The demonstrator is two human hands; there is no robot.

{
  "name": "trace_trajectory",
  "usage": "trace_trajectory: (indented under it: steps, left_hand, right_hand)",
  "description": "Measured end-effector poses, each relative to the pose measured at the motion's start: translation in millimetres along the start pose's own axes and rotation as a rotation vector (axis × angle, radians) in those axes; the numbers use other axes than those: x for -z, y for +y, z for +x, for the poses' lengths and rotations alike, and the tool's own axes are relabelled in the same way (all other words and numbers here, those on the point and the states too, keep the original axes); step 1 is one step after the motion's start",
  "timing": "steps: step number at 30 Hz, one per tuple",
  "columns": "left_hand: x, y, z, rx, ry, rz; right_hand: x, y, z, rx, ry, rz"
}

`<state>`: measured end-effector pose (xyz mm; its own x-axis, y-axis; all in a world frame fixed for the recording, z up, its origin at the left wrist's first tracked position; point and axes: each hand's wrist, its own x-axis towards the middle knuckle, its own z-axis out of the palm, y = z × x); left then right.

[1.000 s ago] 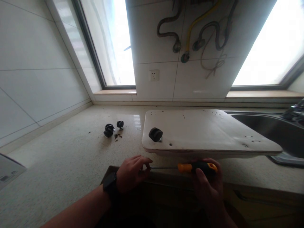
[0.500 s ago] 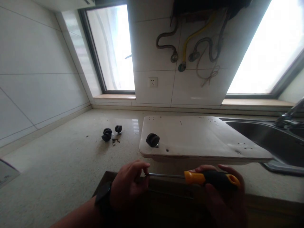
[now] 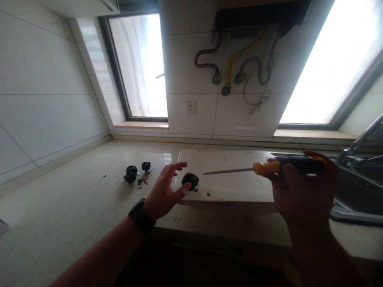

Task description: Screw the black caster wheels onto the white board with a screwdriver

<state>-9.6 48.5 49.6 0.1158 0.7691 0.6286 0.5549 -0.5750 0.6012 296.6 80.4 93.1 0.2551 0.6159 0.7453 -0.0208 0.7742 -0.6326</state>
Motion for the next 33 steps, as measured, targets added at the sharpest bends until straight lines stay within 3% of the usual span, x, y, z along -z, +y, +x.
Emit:
trace_trajectory:
  steps: [3,7,16,24,28,33]
  left_hand:
    - [-6.6,-12.8,1.3,0.093,-0.154,-0.050]
    - [-13.1,-23.0,-2.4,0.128,-0.176,-0.126]
    - [-16.3,-37.1,-5.9,0.145,-0.165,-0.236]
    - [-20.7,-54.3,-15.9,0.175,-0.154,-0.345]
    - [-24.8,-62.2,-23.7,0.180,-0.127,-0.402]
    - [-29.7,-66.9,-29.9,0.178,-0.106,-0.470]
  right_hand:
    - [-7.4,6.3,23.0,-0.027,0.073,0.141]
    - [-19.0,14.3,43.8,-0.042,0.039,0.183]
    - [-69.8,19.7,78.0,-0.018,-0.379,0.035]
    - [-110.5,30.2,82.7,-0.010,-0.612,-0.035]
    - [-121.7,43.8,78.0,0.009,-0.646,-0.042]
    - [-124.6,64.9,63.7,0.017,-0.541,-0.009]
